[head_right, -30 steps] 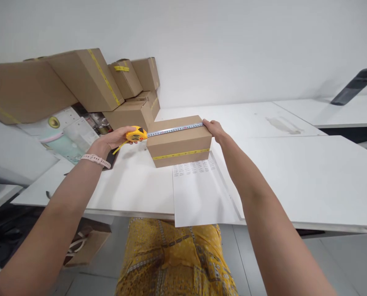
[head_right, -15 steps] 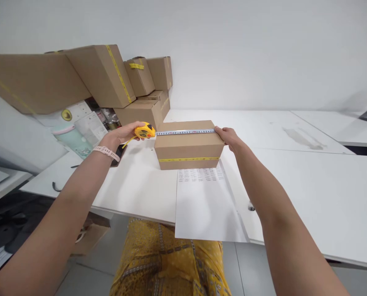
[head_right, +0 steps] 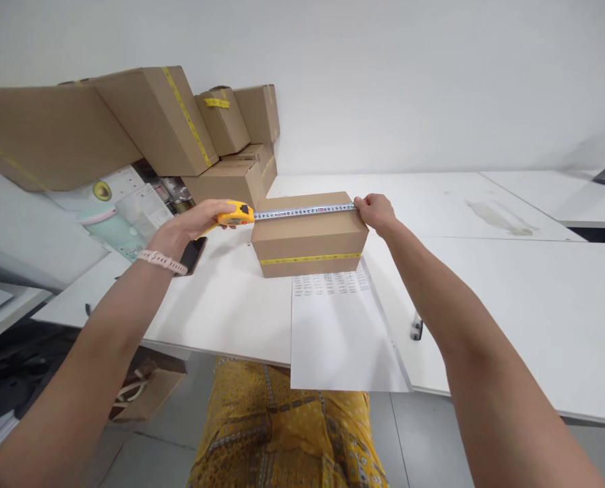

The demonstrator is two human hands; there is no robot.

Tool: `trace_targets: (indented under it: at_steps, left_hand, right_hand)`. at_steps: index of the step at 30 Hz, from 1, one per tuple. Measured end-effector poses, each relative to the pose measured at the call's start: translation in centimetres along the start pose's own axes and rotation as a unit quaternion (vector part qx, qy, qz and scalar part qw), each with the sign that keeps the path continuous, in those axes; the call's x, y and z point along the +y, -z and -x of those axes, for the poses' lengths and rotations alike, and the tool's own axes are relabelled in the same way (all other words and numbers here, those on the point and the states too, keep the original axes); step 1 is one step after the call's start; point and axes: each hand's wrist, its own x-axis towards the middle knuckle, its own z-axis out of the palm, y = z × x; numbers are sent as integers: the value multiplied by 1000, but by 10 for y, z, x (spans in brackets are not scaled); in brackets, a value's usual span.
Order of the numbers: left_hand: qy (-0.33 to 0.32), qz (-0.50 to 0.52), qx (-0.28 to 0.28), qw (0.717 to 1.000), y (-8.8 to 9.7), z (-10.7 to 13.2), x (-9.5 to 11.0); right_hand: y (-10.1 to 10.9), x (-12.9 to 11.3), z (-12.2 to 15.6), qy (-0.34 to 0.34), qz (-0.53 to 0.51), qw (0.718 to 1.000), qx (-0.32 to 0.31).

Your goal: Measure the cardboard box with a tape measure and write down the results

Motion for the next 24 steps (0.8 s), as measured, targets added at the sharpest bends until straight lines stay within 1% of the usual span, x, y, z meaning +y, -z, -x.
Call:
trace_targets:
  at_steps: [1, 2, 3, 4, 5, 7, 8, 9, 10, 11, 12, 13, 14, 16, 18, 21, 24]
  left_hand:
    - [-8, -7, -17, 1000, -7, 13, 5]
    - [-8, -9, -39, 999, -19, 29, 8]
    - [4, 11, -77, 997, -35, 46, 11]
    - [31, 47, -121, 991, -57, 65, 12]
    - [62, 100, -169, 979, -82, 83, 11]
    - [98, 231, -207, 945, -139, 112, 6]
    - [117, 289, -212, 926, -166, 121, 4]
    - [118, 342, -185, 914, -191, 125, 3]
    - [105, 378, -146, 908, -211, 125, 4]
    - [90, 391, -109, 910, -227, 121, 6]
    - [76, 401, -73, 910, -237, 114, 11]
    - [64, 407, -52, 910, -242, 104, 17]
    - [54, 408, -41, 911, -244, 94, 24]
    - [42, 407, -36, 912, -240, 74, 37]
    - [44, 402, -31, 914, -236, 61, 45]
    - [59, 403, -23, 913, -237, 56, 47]
    - [66, 410, -24, 909, -244, 61, 45]
  right_hand:
    - [1, -2, -3, 24, -23, 999, 10]
    - [2, -5, -4, 49, -51, 997, 20]
    - [1, -9, -5, 74, -77, 994, 26]
    - [0, -14, -3, 97, -95, 990, 22]
    - [-3, -20, -1, 119, -102, 988, 7]
    - [-13, -34, 6, 149, -89, 983, -52]
    - [-19, -42, 9, 154, -75, 981, -87]
    - [-26, -49, 11, 153, -58, 979, -119]
    - [-32, -55, 10, 147, -38, 978, -142]
    - [-38, -61, 8, 138, -19, 978, -154]
    - [-43, -65, 4, 128, -3, 979, -157]
    - [-47, -67, -2, 118, 7, 981, -152]
    - [-51, -68, -8, 106, 12, 983, -146]
    - [-58, -68, -21, 84, 8, 987, -137]
    - [-64, -64, -32, 72, 3, 987, -141]
    - [-71, -58, -39, 81, -5, 985, -150]
    - [-74, -52, -41, 79, -25, 984, -157]
